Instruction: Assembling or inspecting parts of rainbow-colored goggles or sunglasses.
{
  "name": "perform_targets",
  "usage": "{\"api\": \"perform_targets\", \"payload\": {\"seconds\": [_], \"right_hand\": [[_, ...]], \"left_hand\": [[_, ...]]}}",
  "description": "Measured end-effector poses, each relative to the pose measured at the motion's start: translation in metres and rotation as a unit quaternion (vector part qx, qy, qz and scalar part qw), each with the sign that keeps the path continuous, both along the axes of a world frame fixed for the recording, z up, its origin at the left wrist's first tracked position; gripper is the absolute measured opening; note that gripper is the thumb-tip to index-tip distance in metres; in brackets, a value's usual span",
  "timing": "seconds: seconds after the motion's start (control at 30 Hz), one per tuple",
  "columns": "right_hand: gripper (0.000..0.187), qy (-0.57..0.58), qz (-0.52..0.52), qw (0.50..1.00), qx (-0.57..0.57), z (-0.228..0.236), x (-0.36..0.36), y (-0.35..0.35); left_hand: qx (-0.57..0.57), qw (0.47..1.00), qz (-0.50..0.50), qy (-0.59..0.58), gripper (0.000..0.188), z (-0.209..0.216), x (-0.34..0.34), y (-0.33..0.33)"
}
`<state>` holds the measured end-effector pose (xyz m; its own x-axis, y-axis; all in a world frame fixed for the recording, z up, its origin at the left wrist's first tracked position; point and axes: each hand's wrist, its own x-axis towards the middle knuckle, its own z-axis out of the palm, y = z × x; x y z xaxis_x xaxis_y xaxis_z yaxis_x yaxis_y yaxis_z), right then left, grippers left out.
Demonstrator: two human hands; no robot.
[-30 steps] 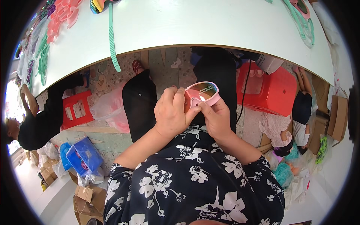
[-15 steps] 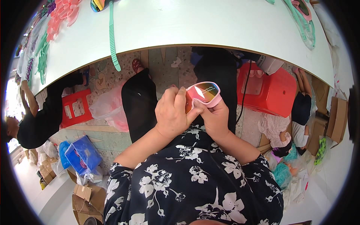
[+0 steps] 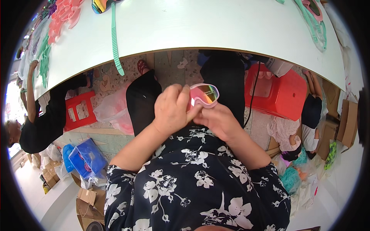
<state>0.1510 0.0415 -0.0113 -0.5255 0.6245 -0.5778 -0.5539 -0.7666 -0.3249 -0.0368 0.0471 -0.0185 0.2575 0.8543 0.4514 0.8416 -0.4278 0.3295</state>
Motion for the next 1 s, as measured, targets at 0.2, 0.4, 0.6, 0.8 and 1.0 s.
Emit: {"api": "perform_targets", "payload": {"seconds": [0.2, 0.4, 0.6, 0.8, 1.0], "right_hand": [[0.035, -0.439, 0.126, 0.746, 0.484, 0.022, 0.049, 0.011], [0.065, -0.386, 0.198, 0.679, 0.593, 0.018, 0.047, 0.043], [0.038, -0.405, 0.057, 0.657, 0.633, 0.002, 0.014, 0.025], [0.037, -0.461, -0.054, 0.582, 0.667, -0.01, 0.0, 0.013], [0.051, -0.484, 0.017, 0.525, 0.699, 0.005, 0.007, 0.02]], "left_hand": [[-0.13, 0.985, -0.043, -0.104, 0.032, 0.017, -0.011, 0.002], [-0.134, 0.979, -0.096, -0.116, 0.028, 0.023, -0.004, 0.0], [-0.099, 0.99, -0.083, -0.047, 0.035, 0.032, -0.004, -0.01], [-0.112, 0.986, -0.098, -0.073, 0.037, 0.034, -0.007, -0.007], [-0.153, 0.966, -0.071, -0.198, 0.026, 0.017, -0.008, -0.003]]}}
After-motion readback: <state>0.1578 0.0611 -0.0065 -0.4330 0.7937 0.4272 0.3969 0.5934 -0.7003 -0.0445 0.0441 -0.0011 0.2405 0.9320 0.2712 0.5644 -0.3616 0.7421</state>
